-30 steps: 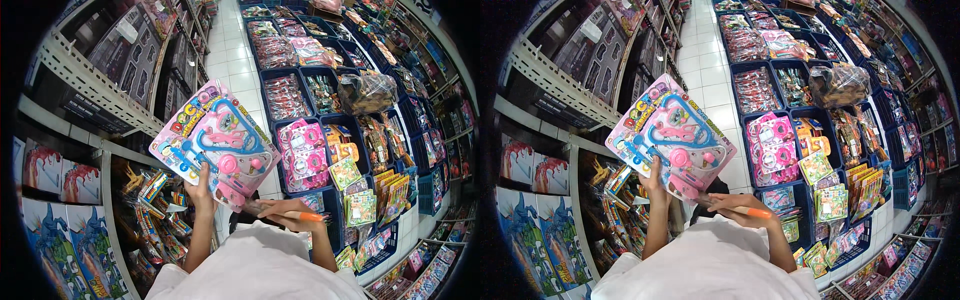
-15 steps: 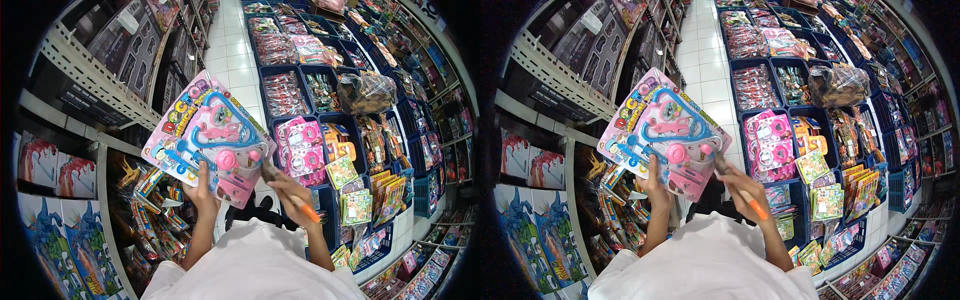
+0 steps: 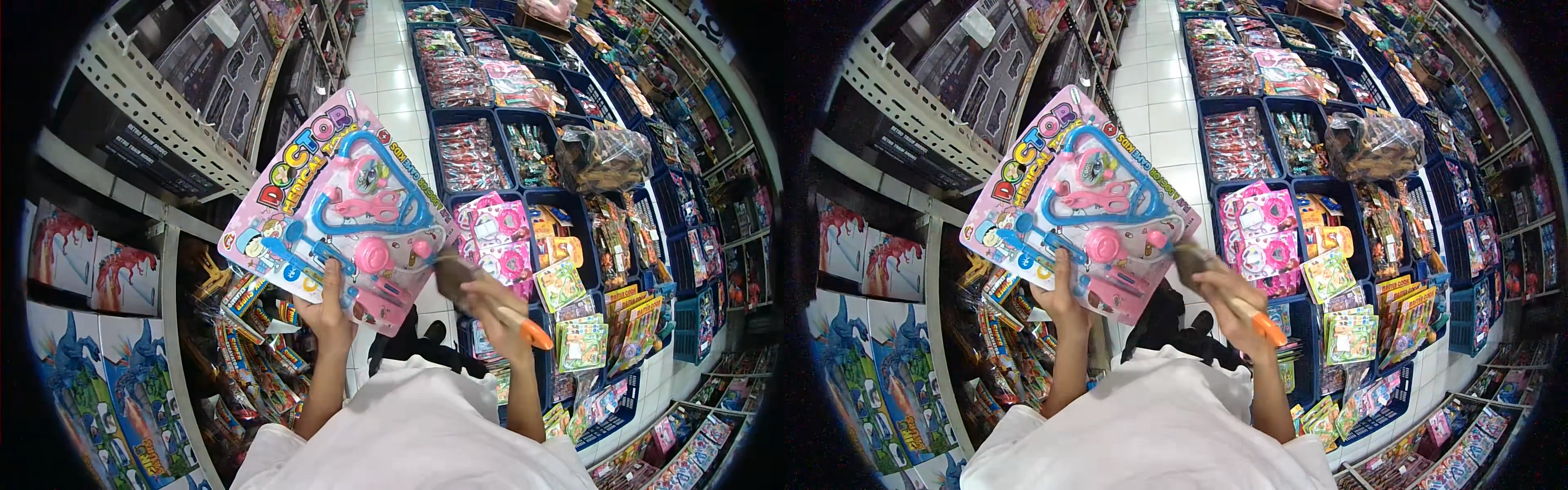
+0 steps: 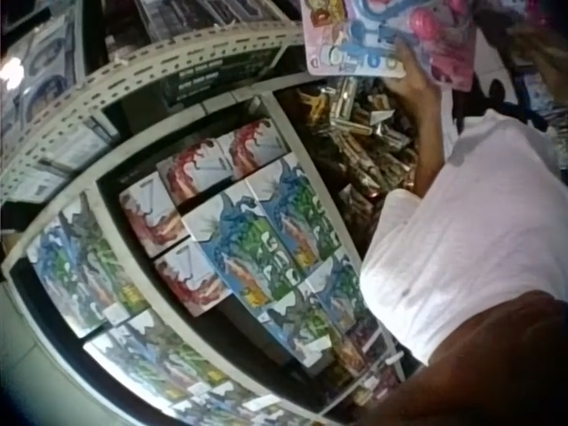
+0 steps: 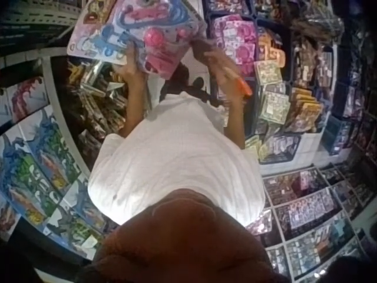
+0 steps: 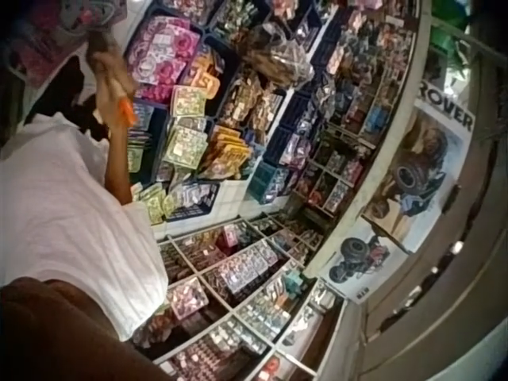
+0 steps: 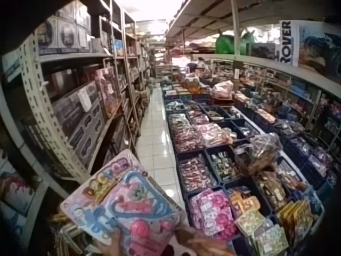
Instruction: Dusting packaged toys on a retail shelf using a brush duster.
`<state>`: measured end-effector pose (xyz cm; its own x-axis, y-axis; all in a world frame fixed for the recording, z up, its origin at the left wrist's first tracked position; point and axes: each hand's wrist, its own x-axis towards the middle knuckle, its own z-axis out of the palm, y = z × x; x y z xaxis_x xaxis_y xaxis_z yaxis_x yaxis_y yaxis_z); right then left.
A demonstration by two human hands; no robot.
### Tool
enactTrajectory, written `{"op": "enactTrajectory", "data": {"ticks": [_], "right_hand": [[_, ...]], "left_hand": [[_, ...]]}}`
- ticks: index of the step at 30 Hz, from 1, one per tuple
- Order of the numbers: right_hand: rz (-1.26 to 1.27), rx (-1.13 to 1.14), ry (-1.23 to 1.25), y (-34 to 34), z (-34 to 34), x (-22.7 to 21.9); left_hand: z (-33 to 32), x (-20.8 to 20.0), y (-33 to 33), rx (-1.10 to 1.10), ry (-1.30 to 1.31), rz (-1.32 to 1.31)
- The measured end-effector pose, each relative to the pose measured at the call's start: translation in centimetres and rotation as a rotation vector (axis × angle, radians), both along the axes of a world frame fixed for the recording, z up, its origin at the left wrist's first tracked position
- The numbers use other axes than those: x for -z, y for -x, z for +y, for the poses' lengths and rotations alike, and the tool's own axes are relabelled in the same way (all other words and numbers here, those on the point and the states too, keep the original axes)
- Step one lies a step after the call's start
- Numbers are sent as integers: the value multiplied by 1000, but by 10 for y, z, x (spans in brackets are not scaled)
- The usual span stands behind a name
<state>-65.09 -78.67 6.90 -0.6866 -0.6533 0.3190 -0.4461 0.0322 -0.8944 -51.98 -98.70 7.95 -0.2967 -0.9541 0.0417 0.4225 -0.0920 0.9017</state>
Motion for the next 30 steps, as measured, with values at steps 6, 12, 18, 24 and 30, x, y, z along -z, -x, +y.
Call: {"op": "enactTrajectory", "data": {"ticks": [6,12,18,24,30], "right_hand": [[-59,-238,-16,-7,6,-7],[-132,-604,-24,-18,5,2],[-200,-717,2,-12,10,0],[-206,-481,103,-22,2,17],[-119,-370,-144,-31,-1,-20]], "left_hand": [[10,-6,2,-1,-20,22],[-1,3,5,-79,-31,79],[-3,-2,0,-87,-24,76],[7,-15,4,-103,-127,71],[-1,7,8,-238,-32,99]]}}
